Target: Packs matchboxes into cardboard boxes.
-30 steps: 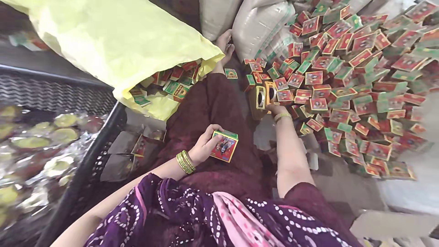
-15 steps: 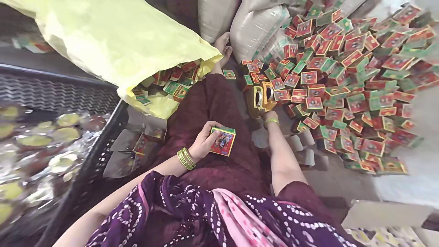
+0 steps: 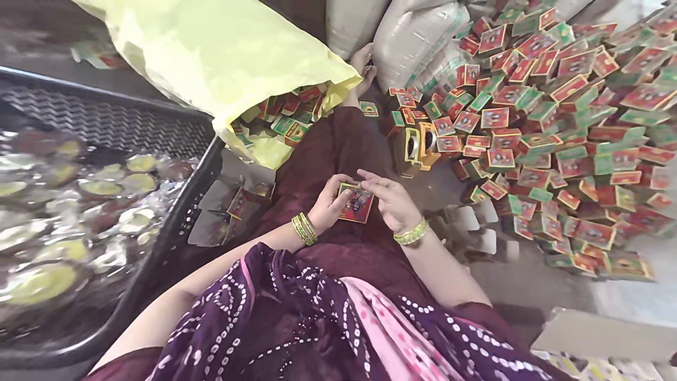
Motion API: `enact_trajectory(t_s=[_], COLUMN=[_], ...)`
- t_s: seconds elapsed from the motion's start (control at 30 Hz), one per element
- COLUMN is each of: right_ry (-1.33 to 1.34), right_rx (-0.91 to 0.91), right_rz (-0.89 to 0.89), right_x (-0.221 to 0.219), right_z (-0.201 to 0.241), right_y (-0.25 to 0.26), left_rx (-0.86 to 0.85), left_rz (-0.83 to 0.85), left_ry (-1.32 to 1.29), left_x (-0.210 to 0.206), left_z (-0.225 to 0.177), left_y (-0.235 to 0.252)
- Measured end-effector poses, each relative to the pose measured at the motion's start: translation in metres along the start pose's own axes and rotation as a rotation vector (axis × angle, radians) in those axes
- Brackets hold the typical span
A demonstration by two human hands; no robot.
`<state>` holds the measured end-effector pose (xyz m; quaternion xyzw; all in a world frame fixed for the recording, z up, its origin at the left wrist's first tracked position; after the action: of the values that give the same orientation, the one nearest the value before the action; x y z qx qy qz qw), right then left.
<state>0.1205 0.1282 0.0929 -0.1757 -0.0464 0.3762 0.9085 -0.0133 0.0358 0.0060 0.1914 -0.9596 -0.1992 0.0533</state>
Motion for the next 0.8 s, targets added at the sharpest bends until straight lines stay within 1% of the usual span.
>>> enact_trajectory(t_s=[0.1,0.17,0.23,0.33,0.4,0.43,0.47,0.5,0.53,0.57,0.6,0.63,0.7,0.73,0.77,0.8], right_ry=[-0.004,-0.013,-0.029,-0.049,-0.117,-0.164,-0.235,-0.331,-0.435,-0.545,-0.649,-0.711,-0.723,-0.701,-0.629,-0.523], right_rx=[-0.076,-0.07,-0.075,-0.082,-0.085,-0.059,-0.01,0.046,0.072,0.061,0.037,-0.001,-0.112,-0.136,-0.097,0.013], right_rz=[-0.074,-0.101,-0.13,-0.199,-0.217,-0.225,-0.203,-0.135,-0.021,0.096,0.17,0.194,0.141,0.059,-0.064,-0.222], right_x=[-0.004,-0.004,-0.002,-0.002,0.003,0.007,0.011,0.013,0.014,0.016,0.017,0.02,0.036,0.05,0.069,0.094], right_z=[-0.011,-0.015,-0.017,-0.019,-0.016,-0.014,-0.01,-0.007,-0.003,0.0,0.002,0.004,0.02,0.039,0.06,0.085], right_y=[0.005,0.009,0.012,0.017,0.021,0.024,0.026,0.026,0.024,0.022,0.02,0.021,0.025,0.028,0.032,0.036], left_rx=[0.064,0.097,0.094,-0.002,-0.101,-0.131,-0.155,-0.168,-0.161,-0.127,-0.083,-0.042,0.037,0.064,0.091,0.108], left_rz=[-0.015,-0.019,-0.019,-0.005,0.048,0.072,0.084,0.079,0.064,0.038,0.007,-0.02,-0.046,-0.045,-0.039,-0.027], left_ry=[-0.038,-0.037,-0.036,0.007,0.063,0.079,0.074,0.045,-0.01,-0.08,-0.145,-0.178,-0.176,-0.148,-0.126,-0.111], left_x=[-0.001,-0.002,-0.003,-0.003,-0.003,-0.004,-0.004,-0.003,-0.002,0.0,0.001,0.002,0.002,0.002,0.002,0.003], left_z=[-0.004,-0.007,-0.009,-0.01,-0.012,-0.014,-0.014,-0.013,-0.011,-0.009,-0.006,-0.004,-0.001,0.001,0.002,0.002], left_y=[-0.002,-0.002,-0.002,-0.003,-0.005,-0.006,-0.006,-0.006,-0.005,-0.004,-0.003,-0.002,0.001,0.002,0.003,0.002])
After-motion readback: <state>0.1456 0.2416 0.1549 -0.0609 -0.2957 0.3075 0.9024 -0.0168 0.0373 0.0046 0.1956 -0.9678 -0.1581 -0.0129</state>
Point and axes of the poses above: each hand's wrist, its own y-axis towards the middle knuckle, its own x-axis out of the back of the hand, z = x × y, the point moved 3 cm from there along y, towards the middle knuckle, and after that the axes turned 7 degrees about -x, right-handed, at the moved point
